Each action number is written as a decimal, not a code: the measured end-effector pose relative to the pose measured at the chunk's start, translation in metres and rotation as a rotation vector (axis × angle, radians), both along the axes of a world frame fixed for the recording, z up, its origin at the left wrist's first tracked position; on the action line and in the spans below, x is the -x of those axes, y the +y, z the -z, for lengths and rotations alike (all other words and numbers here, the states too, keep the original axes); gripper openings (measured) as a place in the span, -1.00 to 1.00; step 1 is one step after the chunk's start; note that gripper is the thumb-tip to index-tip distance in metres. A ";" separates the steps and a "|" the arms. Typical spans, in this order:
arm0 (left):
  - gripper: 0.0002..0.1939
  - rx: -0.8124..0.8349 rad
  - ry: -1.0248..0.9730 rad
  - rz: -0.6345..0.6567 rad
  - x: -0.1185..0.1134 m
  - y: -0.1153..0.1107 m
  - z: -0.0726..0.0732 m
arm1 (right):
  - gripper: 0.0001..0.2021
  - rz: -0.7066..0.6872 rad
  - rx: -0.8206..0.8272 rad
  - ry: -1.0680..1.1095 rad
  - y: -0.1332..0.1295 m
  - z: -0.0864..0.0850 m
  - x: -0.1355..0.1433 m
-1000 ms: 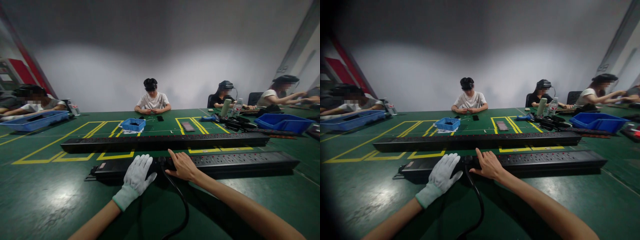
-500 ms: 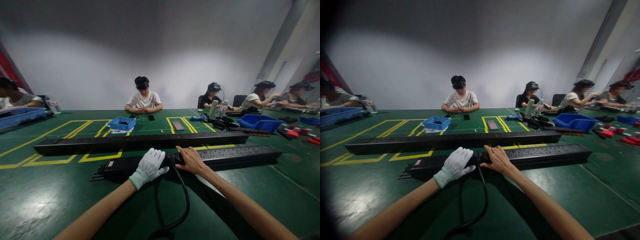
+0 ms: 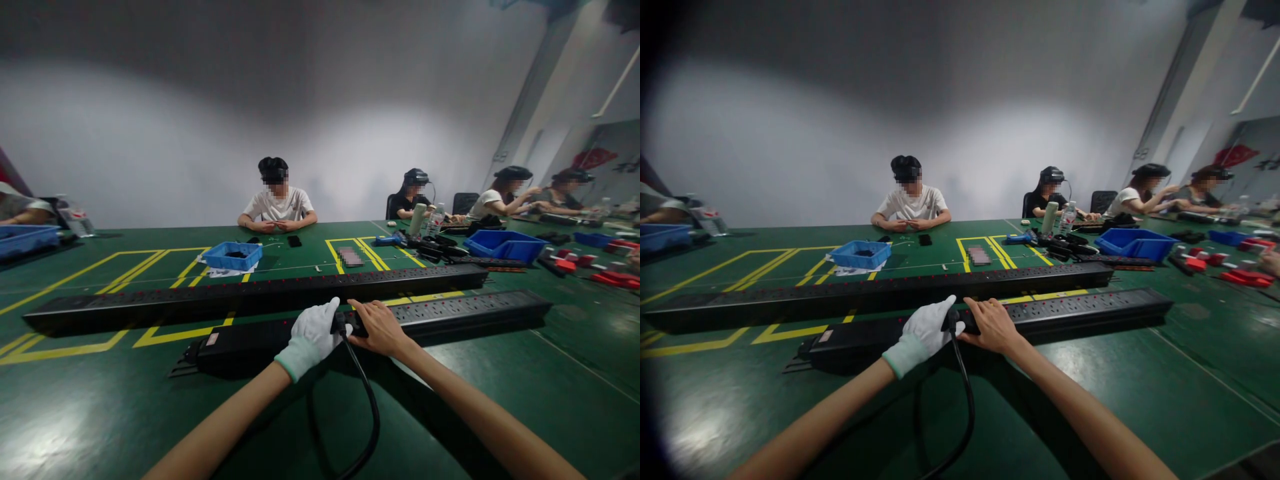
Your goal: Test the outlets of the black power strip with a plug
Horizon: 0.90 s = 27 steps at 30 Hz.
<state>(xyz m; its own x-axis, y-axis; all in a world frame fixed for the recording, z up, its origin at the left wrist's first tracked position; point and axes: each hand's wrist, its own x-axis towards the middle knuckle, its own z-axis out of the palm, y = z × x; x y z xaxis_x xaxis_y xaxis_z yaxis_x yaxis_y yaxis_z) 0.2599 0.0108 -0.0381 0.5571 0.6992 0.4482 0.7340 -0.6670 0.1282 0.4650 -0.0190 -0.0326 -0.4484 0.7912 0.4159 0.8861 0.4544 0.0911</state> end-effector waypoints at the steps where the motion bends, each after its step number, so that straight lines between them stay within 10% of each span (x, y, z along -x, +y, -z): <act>1: -0.33 0.038 -0.004 0.012 -0.002 0.004 -0.002 | -0.28 0.002 -0.003 0.003 -0.001 0.001 0.001; 27: -0.48 0.277 -0.048 0.084 0.000 0.014 -0.009 | -0.46 -0.019 -0.026 0.086 -0.009 0.008 0.006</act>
<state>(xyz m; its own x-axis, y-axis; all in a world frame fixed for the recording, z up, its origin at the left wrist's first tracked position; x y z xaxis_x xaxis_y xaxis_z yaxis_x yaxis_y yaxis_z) 0.2603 0.0244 -0.0290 0.6007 0.7511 0.2739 0.6663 -0.6597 0.3475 0.4592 -0.0278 -0.0409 -0.4249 0.7713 0.4739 0.8826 0.4693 0.0275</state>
